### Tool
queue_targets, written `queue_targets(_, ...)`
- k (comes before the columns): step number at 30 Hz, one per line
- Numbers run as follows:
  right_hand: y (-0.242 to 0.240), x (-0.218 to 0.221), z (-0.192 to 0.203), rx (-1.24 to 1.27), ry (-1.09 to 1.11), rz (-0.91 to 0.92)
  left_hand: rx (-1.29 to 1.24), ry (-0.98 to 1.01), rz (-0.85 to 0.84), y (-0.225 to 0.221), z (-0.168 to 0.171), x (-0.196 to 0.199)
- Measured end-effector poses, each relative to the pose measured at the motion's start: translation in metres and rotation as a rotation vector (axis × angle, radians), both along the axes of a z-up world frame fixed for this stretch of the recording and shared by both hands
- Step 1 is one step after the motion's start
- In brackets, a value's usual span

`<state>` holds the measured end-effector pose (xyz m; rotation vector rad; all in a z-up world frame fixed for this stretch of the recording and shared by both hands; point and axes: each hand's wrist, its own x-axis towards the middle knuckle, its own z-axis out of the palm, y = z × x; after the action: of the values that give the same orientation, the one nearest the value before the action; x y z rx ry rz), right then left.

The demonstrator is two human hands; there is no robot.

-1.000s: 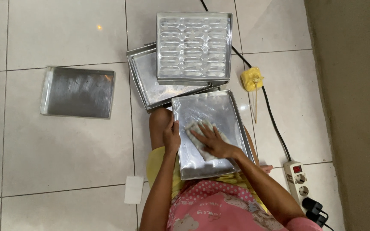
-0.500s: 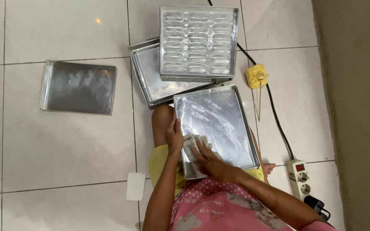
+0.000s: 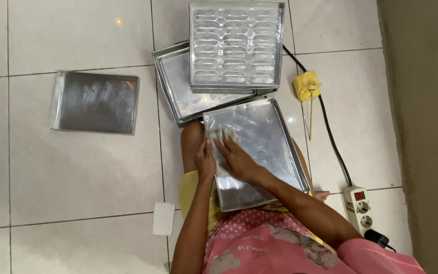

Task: Cleaning metal baking trays by wiping them thoroughly with a cloth

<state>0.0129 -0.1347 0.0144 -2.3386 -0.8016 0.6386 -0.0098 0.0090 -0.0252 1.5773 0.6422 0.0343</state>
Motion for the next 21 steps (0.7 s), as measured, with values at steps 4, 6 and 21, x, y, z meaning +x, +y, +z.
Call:
queue_targets(4,-0.026,-0.065,0.009,-0.077,-0.072,0.113,0.008,0.008,0.012,-0.004,-0.004,0.001)
queue_targets(6,-0.028,-0.072,0.008,-0.105,-0.097,0.094,0.040,0.000,-0.004,-0.008,0.000,0.004)
queue_targets(21,-0.006,-0.070,0.010,-0.245,-0.553,0.035,-0.022,-0.030,-0.033,-0.002,0.013,0.000)
